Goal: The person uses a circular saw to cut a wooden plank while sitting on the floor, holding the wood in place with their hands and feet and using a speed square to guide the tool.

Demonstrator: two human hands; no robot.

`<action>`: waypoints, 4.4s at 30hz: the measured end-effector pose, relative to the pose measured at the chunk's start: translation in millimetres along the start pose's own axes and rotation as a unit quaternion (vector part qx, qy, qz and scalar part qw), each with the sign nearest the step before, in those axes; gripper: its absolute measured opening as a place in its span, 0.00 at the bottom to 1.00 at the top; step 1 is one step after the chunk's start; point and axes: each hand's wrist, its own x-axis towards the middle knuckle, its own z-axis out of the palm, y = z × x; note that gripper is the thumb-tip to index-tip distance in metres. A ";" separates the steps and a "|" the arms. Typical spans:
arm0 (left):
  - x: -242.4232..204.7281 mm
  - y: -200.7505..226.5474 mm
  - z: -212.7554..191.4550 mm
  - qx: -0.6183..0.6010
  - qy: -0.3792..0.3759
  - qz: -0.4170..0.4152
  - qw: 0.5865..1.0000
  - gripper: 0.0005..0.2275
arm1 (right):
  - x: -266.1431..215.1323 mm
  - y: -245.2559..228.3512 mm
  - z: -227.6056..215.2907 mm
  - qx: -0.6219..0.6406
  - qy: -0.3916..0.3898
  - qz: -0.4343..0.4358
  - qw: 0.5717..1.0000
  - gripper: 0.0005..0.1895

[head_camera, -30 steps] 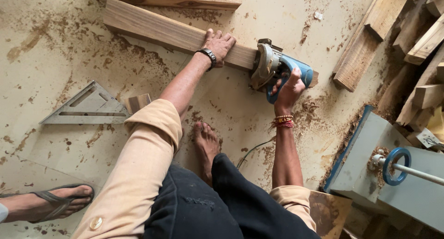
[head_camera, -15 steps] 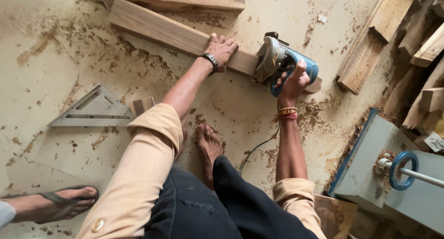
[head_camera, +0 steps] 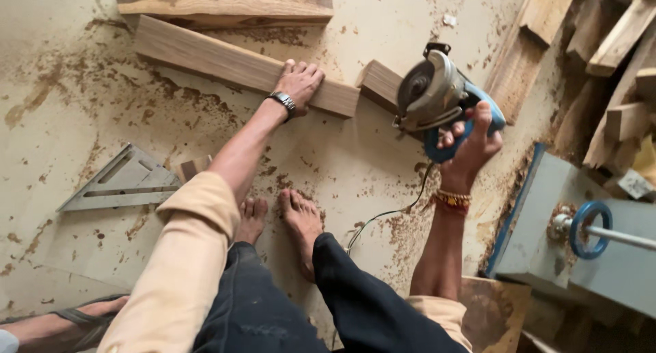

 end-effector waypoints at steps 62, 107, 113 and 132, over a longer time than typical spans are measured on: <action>-38.7 51.7 22.7 -0.206 -0.125 -0.306 0.921 0.33 | -54.1 106.3 -326.3 0.414 0.221 0.232 0.852 0.40; -138.9 75.8 5.2 -0.725 -0.057 -0.307 0.614 0.50 | -50.8 112.2 -341.5 0.413 0.205 0.225 0.858 0.35; -123.0 10.9 -64.5 -0.391 -0.238 -0.208 0.864 0.40 | -49.9 115.5 -348.6 0.390 0.213 0.215 0.870 0.32; 80.7 65.2 -34.6 0.155 -0.314 0.039 0.936 0.18 | -53.8 108.3 -343.7 0.439 0.224 0.220 0.842 0.32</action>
